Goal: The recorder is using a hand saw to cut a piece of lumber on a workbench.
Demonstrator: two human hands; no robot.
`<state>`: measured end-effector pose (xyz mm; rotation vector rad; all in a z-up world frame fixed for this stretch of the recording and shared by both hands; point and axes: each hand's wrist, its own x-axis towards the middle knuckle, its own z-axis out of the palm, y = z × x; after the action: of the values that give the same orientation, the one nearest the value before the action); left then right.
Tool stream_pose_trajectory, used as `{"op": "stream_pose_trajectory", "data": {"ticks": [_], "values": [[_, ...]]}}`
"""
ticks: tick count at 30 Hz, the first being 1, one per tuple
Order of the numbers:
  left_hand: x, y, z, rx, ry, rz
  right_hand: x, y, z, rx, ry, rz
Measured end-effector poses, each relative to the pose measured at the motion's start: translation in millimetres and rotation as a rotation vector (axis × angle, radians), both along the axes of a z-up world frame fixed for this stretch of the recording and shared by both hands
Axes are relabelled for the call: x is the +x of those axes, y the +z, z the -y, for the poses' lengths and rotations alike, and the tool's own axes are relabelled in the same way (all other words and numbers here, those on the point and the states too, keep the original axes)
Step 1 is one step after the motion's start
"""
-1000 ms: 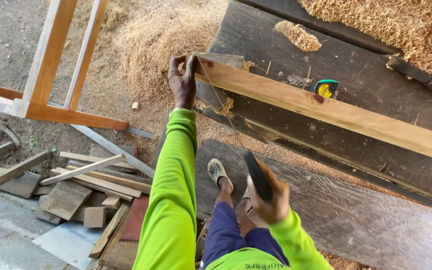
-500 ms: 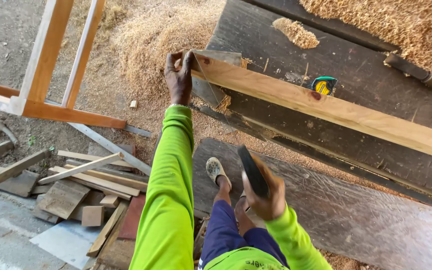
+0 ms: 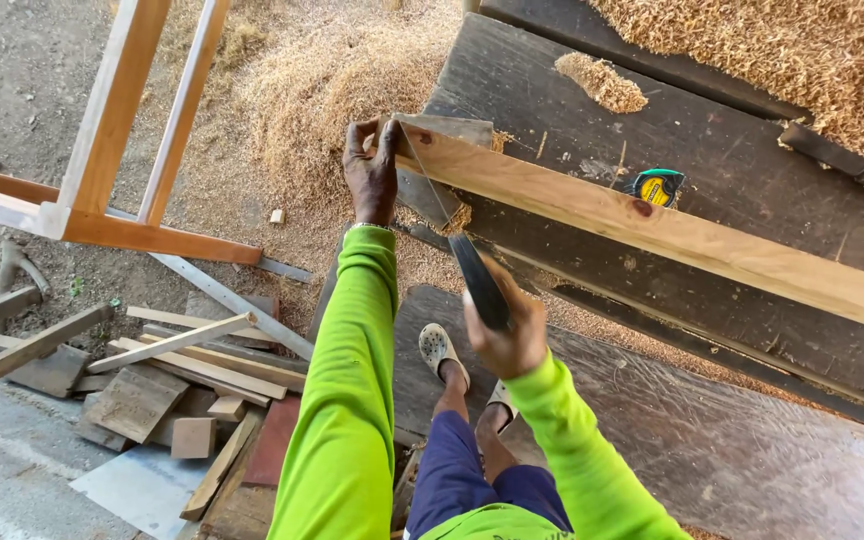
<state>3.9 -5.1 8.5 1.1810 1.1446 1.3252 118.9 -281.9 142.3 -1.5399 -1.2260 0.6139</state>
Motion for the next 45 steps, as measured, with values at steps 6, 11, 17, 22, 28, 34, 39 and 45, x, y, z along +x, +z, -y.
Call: {"op": "stream_pose_trajectory", "data": {"ticks": [6,11,17,22,28,34,39,45], "values": [[-1.9,-5.9,2.9,0.018,0.004,-0.035,-2.0,14.6,-12.4,0.037,0.031,0.033],[-2.7,-4.6,-0.5,0.04,0.038,-0.155,2.5,7.9,71.1,-0.077,-0.002,-0.023],[-0.5,-4.5,-1.8,0.024,0.035,-0.113,8.6,9.8,151.4,-0.069,0.038,-0.045],[0.5,-0.8,2.1,0.003,0.015,-0.02,7.7,-6.4,103.9,-0.081,0.011,-0.024],[0.2,-1.1,3.4,0.048,0.046,-0.106,-6.6,1.0,-33.6,0.124,0.018,0.046],[0.2,6.6,2.4,-0.008,0.023,-0.127,-6.1,-2.0,-21.5,0.052,0.01,-0.008],[0.3,-3.5,-1.5,0.054,0.037,-0.101,1.6,-0.9,85.7,-0.067,-0.008,-0.003],[2.2,6.7,1.6,-0.009,0.014,-0.027,2.2,3.7,150.1,-0.097,-0.02,-0.009]]}}
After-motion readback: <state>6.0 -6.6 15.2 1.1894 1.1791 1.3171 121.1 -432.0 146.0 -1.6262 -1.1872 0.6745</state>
